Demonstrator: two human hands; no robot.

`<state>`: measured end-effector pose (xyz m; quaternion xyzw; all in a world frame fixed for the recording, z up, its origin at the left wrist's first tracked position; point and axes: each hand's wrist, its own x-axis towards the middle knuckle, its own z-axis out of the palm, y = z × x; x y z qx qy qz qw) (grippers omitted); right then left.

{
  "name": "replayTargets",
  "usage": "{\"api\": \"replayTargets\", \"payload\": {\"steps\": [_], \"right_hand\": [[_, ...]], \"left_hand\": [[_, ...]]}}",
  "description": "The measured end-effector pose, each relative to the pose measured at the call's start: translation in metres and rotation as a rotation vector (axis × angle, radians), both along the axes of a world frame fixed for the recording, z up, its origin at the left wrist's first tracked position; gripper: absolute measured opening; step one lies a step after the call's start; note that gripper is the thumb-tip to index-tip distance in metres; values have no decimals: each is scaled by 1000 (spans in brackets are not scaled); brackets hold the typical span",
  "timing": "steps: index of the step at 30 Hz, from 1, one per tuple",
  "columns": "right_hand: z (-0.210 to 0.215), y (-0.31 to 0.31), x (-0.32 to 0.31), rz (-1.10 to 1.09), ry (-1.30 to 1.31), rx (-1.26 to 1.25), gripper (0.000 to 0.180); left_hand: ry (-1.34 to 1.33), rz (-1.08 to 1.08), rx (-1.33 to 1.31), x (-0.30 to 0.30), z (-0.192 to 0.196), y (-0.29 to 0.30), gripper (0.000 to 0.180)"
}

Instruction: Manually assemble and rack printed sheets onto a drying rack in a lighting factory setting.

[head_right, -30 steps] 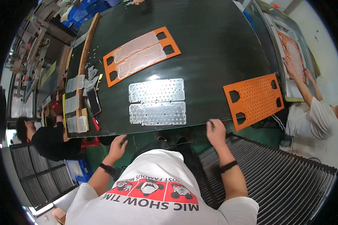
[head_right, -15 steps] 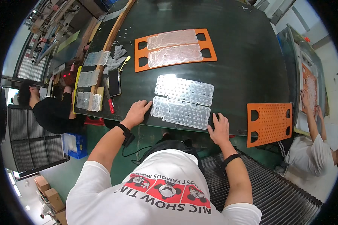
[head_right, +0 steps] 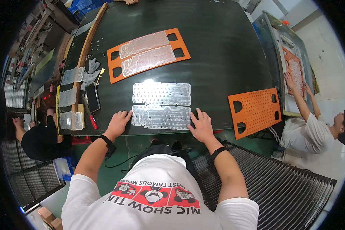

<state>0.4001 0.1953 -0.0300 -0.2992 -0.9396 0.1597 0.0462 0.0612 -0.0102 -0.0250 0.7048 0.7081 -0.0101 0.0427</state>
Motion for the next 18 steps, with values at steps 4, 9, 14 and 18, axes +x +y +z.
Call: {"api": "replayTargets", "payload": {"steps": [4, 9, 14, 18], "right_hand": [[4, -3, 9, 58, 1, 59, 55], [-15, -25, 34, -71, 123, -41, 41], [-29, -40, 42, -580, -15, -547, 28], [-28, -33, 29, -1091, 579, -1558, 38]], "left_hand": [[29, -35, -62, 3, 3, -1, 52], [-38, -52, -80, 7, 6, -13, 54], [-89, 103, 22, 8, -6, -25, 53], [-150, 183, 103, 13, -19, -26, 52]]}}
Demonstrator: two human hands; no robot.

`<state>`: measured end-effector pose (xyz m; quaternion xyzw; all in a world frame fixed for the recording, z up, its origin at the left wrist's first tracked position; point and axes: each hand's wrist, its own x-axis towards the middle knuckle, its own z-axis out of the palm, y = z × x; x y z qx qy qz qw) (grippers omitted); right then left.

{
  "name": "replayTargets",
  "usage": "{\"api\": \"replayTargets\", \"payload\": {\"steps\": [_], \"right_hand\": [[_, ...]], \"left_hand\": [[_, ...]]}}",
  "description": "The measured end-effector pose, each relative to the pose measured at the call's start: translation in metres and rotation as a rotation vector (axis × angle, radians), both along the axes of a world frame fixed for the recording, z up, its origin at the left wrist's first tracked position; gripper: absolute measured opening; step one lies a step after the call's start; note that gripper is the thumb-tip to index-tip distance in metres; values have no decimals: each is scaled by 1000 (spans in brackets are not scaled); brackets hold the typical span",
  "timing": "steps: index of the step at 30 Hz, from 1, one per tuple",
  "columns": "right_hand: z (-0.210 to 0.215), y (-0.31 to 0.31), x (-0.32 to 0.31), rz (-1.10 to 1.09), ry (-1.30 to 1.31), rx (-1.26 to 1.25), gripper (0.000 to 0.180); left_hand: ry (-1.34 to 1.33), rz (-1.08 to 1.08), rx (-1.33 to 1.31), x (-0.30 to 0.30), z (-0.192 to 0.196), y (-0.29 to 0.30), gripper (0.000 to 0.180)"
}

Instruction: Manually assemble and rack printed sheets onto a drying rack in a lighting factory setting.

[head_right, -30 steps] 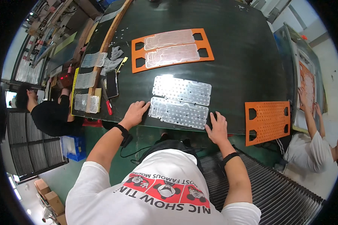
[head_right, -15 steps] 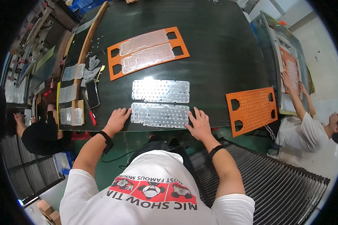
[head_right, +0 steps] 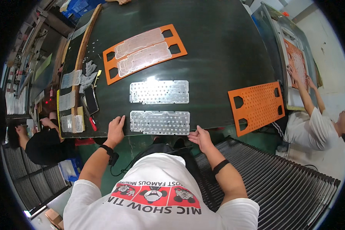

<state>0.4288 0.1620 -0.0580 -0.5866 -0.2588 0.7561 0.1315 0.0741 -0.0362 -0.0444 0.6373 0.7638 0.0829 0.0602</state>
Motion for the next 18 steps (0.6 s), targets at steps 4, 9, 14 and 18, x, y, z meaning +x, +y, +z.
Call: {"api": "replayTargets", "payload": {"steps": [4, 9, 14, 18], "right_hand": [[17, 10, -15, 11, 67, -6, 32], [22, 23, -33, 173, -41, 170, 35], [10, 34, -44, 304, -129, 332, 34], [8, 42, -49, 363, -111, 406, 32]], "left_hand": [[-5, 171, 4, 8, -4, -10, 52], [-21, 317, 3, 19, 1, -23, 50], [-31, 392, -53, 26, 4, -31, 48], [-29, 430, -77, 33, 6, -35, 48]]}}
